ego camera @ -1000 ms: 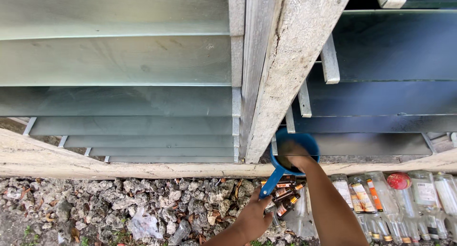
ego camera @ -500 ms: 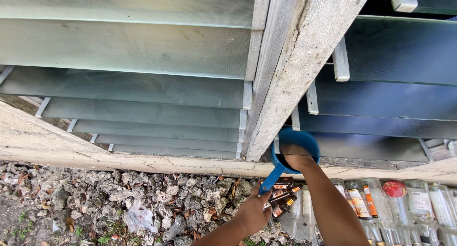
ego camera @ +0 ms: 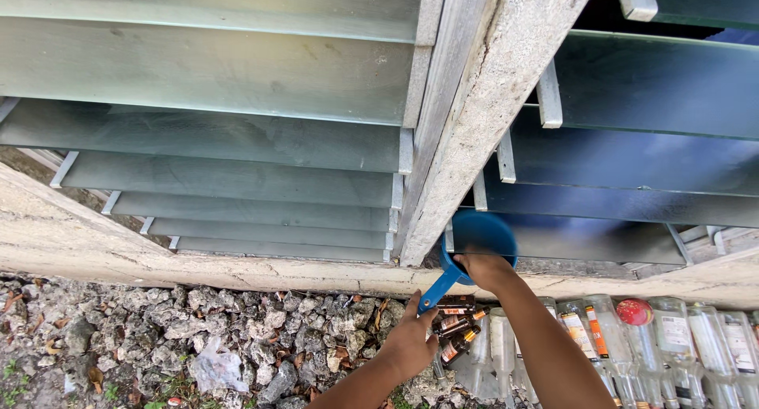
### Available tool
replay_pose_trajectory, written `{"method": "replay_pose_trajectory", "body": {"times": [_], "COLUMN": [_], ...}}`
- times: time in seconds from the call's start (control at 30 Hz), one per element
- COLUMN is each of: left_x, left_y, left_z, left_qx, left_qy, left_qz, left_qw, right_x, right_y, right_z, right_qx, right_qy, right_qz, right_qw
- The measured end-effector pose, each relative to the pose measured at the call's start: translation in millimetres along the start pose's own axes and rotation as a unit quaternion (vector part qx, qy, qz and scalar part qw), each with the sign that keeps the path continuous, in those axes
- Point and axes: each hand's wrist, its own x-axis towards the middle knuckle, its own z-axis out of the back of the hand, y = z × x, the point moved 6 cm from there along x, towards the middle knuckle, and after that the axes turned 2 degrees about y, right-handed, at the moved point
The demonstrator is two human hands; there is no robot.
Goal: The person closes the louvered window slats by hand, dips a sponge into a bucket of water, and wipes the glass window panes with the sponge.
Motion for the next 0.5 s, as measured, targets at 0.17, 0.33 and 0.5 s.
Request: {"method": "replay_pose_trajectory", "body": {"times": [0.17, 0.33, 0.5], "left_x": [-2.9, -10.3, -0.9], "left_y": [-1.7, -2.2, 3.9], "left_z": [1.2, 0.9, -4.4], "left_qx": [0.009, -0.022, 0.008], "left_qy": [0.006, 0.040, 0.034], "left_qz": [0.011, 0.018, -0.021], "left_qw": [1.000, 0.999, 0.999], "right_x": [-27.5, -63.9, -96.3], "right_y": [6.3, 15.3, 46.1], "right_z": [14.8, 24.5, 45.2], "right_qx": [0.046, 0.159, 0.209], "right_qy": [0.095, -0.047, -0.120], "right_qz": [-0.122, -0.014, -0.019], "right_qw": [0.987, 0.986, 0.970]}}
